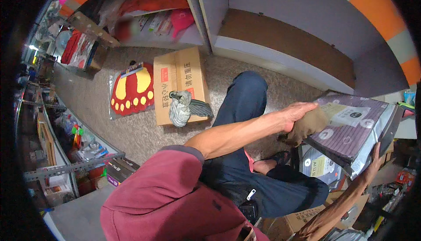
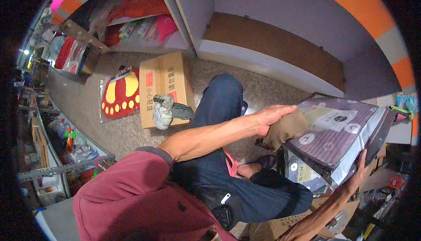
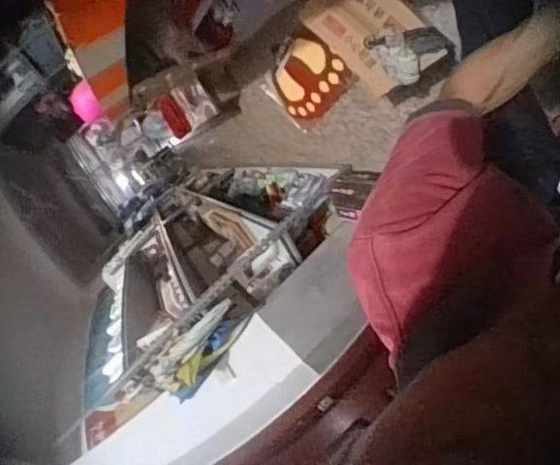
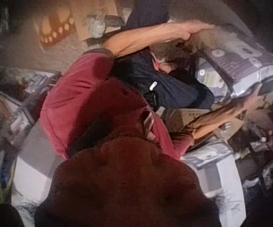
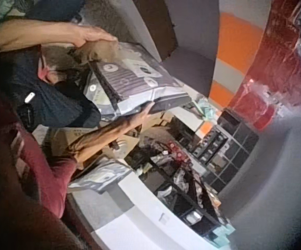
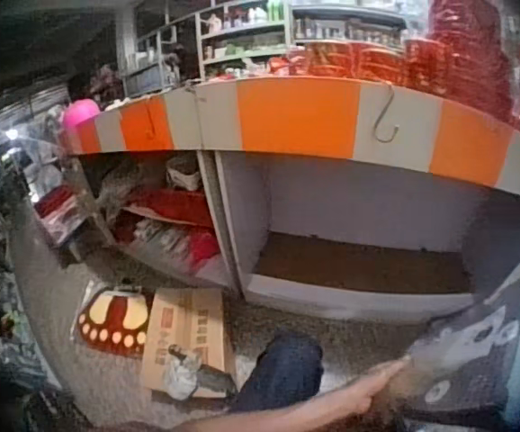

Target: The person wipes down several plastic-wrapped packages one at a time using a brown cloth. The person picks up each package from the floor, wipes it, and then stacks it with others while seated in a storage area.

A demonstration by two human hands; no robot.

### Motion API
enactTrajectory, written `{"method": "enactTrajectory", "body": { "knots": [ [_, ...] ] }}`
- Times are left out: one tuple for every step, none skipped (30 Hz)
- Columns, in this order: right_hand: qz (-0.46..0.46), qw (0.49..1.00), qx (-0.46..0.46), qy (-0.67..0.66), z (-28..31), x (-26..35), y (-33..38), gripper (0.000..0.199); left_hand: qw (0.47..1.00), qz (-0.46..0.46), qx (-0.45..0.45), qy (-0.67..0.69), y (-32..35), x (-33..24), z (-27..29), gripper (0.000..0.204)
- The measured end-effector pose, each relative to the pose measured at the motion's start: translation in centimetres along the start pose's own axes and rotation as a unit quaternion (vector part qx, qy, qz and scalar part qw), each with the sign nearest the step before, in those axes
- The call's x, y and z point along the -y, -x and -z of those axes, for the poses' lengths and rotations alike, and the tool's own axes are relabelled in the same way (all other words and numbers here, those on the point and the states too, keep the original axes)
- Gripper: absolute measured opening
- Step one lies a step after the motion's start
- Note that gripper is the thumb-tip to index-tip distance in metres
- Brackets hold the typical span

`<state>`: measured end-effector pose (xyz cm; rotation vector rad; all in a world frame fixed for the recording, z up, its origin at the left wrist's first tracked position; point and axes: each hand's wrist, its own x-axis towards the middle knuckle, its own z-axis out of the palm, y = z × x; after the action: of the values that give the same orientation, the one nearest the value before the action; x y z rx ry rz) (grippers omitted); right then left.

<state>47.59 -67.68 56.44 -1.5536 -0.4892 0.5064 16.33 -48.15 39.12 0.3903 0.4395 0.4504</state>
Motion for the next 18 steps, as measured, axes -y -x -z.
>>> {"method": "enactTrajectory", "body": {
  "knots": [
    [0.004,1.0,0.006,0.004,0.6,-0.3,0.1,0.074,1.0,-0.013,0.008,0.013,1.8,-0.1,-0.5,0.054],
    [0.008,1.0,0.016,0.008,0.8,-0.7,-0.1,0.073,0.999,-0.028,0.015,0.029,3.6,-0.2,-0.6,0.055],
    [0.012,1.0,0.024,0.011,1.4,-1.3,0.1,0.073,0.998,-0.04,0.015,0.042,5.0,-0.8,-0.8,0.056],
    [0.016,0.999,0.028,0.016,2.1,-2.4,-0.8,0.073,0.997,-0.053,0.015,0.056,6.1,-0.8,-0.7,0.057],
    [0.021,0.999,0.032,0.005,3.7,-3.0,-1.3,0.074,0.996,-0.045,0.026,0.069,7.5,-1.0,-0.7,0.057],
    [0.023,0.998,0.049,-0.007,4.1,-4.0,-1.9,0.075,0.995,-0.051,0.024,0.077,8.6,-1.4,-0.2,0.057],
    [0.013,0.998,0.054,-0.007,3.1,-4.1,-1.3,0.074,0.995,-0.056,0.021,0.084,9.5,-2.2,0.5,0.057],
    [0.003,0.998,0.057,-0.005,1.8,-3.5,-0.4,0.074,0.994,-0.067,0.005,0.085,9.9,-2.5,0.6,0.056],
    [-0.002,0.998,0.058,-0.01,0.7,-2.9,0.5,0.073,0.993,-0.078,-0.01,0.088,10.1,-2.9,0.8,0.055],
    [-0.01,0.998,0.057,-0.013,-0.2,-1.6,1.9,0.071,0.992,-0.095,-0.024,0.076,10.3,-3.6,-0.2,0.055],
    [-0.024,0.998,0.065,-0.013,-1.7,-1.4,2.7,0.069,0.99,-0.117,-0.048,0.066,10.6,-4.2,-0.5,0.055],
    [-0.038,0.996,0.075,-0.017,-3.0,-1.0,3.4,0.068,0.988,-0.138,-0.059,0.039,10.6,-4.7,-1.0,0.055],
    [-0.035,0.996,0.082,-0.001,-2.9,0.4,3.5,0.069,0.986,-0.157,-0.053,0.014,9.4,-5.3,-2.8,0.056],
    [-0.034,0.995,0.093,0.013,-2.6,1.4,3.1,0.071,0.984,-0.168,-0.045,-0.023,8.3,-5.6,-4.7,0.056],
    [-0.04,0.993,0.105,0.026,-2.6,1.6,2.8,0.072,0.981,-0.179,-0.044,-0.061,8.0,-5.8,-6.4,0.056],
    [-0.044,0.991,0.118,0.036,-2.4,1.9,2.4,0.073,0.976,-0.184,-0.035,-0.112,7.2,-5.8,-8.6,0.057],
    [-0.049,0.989,0.128,0.05,-2.5,2.2,2.3,0.072,0.969,-0.19,-0.019,-0.157,6.0,-5.3,-10.9,0.057],
    [-0.057,0.986,0.145,0.062,-3.0,2.3,2.2,0.071,0.959,-0.199,-0.01,-0.201,5.2,-5.0,-12.3,0.057]
  ]
}}
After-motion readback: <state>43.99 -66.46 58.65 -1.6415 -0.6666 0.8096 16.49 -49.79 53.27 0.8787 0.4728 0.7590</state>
